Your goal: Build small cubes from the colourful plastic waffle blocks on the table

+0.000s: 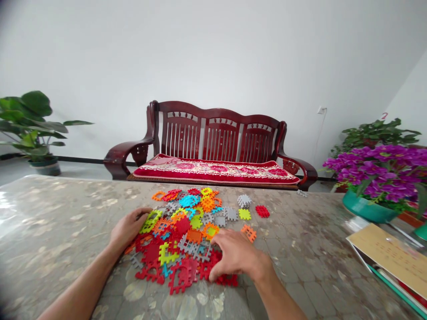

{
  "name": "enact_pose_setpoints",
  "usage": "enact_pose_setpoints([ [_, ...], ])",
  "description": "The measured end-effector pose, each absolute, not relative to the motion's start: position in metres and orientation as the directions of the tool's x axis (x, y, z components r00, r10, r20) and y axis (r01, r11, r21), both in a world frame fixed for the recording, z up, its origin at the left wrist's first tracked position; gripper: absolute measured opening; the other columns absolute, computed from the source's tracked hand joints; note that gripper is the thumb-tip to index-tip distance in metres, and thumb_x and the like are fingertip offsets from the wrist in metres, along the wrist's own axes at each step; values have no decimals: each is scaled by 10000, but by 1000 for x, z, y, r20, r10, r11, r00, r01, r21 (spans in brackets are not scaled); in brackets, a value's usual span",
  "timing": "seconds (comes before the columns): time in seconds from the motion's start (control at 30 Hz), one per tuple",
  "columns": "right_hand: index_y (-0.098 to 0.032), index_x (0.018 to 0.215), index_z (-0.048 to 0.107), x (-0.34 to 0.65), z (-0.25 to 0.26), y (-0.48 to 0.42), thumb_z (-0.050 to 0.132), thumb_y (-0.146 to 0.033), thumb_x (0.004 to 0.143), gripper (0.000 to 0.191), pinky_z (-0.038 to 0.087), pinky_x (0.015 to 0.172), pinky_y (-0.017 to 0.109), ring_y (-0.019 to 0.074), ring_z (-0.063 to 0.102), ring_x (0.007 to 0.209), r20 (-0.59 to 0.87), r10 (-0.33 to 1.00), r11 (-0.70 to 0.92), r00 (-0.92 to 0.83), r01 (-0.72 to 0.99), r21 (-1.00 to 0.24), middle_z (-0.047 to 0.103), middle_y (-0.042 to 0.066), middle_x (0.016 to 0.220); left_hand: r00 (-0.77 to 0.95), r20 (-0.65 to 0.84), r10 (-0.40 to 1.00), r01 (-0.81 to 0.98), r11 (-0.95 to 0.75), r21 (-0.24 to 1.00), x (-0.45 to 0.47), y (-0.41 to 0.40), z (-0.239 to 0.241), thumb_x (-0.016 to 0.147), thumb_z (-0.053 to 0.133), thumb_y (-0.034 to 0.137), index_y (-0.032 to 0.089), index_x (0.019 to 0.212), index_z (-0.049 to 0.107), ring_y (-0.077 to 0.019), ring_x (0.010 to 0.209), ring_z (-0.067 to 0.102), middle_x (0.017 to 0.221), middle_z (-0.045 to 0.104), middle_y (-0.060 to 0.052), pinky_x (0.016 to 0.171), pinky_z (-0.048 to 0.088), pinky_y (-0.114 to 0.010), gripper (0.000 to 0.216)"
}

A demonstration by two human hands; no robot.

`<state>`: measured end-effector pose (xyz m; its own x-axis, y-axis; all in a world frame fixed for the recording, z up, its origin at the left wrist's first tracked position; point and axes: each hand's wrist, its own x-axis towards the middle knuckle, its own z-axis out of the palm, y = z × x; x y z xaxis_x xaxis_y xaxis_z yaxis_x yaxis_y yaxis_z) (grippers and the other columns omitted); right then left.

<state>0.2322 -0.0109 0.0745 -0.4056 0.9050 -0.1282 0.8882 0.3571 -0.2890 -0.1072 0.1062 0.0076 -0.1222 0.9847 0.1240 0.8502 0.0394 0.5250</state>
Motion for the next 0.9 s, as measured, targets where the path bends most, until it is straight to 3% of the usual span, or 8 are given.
enact_pose_setpoints([
  [0.17, -214, 1166, 596, 213, 62, -19, 809, -532, 495, 772, 416, 878, 415, 317, 536, 1041, -153, 911, 357, -383, 918, -170, 611, 108, 1127, -124, 90, 988, 852, 59, 521, -106, 106, 10, 878, 401, 375, 294, 1100, 687, -217, 1003, 658, 1114, 728, -3, 747, 464, -255, 371],
  [0.3, -202, 1159, 570, 202, 62, -21, 693, -294, 644, 537, 416, 849, 394, 297, 556, 1025, -134, 923, 344, -361, 930, -132, 623, 114, 1110, -123, 89, 988, 852, 59, 521, -106, 106, 10, 879, 402, 381, 305, 1104, 684, -207, 988, 662, 1102, 730, 4, 746, 465, -248, 369],
  [0.4, -201, 1114, 584, 202, 65, -20, 590, -181, 654, 460, 414, 823, 363, 274, 573, 997, -116, 919, 360, -376, 922, -139, 636, 106, 1073, -133, 96, 986, 850, 64, 523, -107, 107, 8, 874, 416, 385, 310, 1088, 691, -211, 981, 665, 1084, 738, 5, 733, 466, -249, 356],
  [0.53, -238, 1180, 574, 212, 71, -17, 605, -173, 623, 561, 413, 841, 325, 252, 575, 1018, -68, 910, 388, -409, 898, -207, 646, 68, 1087, -137, 100, 985, 854, 66, 517, -107, 107, 8, 868, 425, 390, 311, 1084, 691, -214, 971, 671, 1074, 743, 6, 708, 464, -246, 352],
  [0.67, -273, 1229, 572, 225, 79, -9, 710, -299, 622, 623, 423, 886, 334, 253, 574, 1048, -24, 918, 372, -397, 880, -296, 644, 45, 1158, -136, 107, 985, 852, 61, 520, -108, 108, 8, 868, 423, 392, 305, 1085, 693, -215, 965, 673, 1082, 741, 2, 706, 464, -244, 357],
  [0.77, -284, 1200, 613, 232, 84, -2, 770, -365, 596, 630, 425, 925, 353, 265, 568, 1091, 6, 936, 328, -351, 867, -376, 647, 39, 1198, -136, 120, 983, 848, 53, 527, -108, 108, 6, 860, 443, 397, 311, 1065, 703, -212, 951, 674, 1073, 744, 9, 699, 464, -238, 342],
  [0.9, -280, 1213, 616, 244, 82, 9, 744, -293, 631, 596, 428, 953, 338, 235, 588, 1095, 82, 971, 237, -226, 835, -497, 642, 25, 1238, -141, 126, 982, 847, 54, 528, -108, 109, 5, 857, 444, 394, 312, 1059, 706, -216, 949, 674, 1085, 741, 8, 697, 469, -243, 341],
])
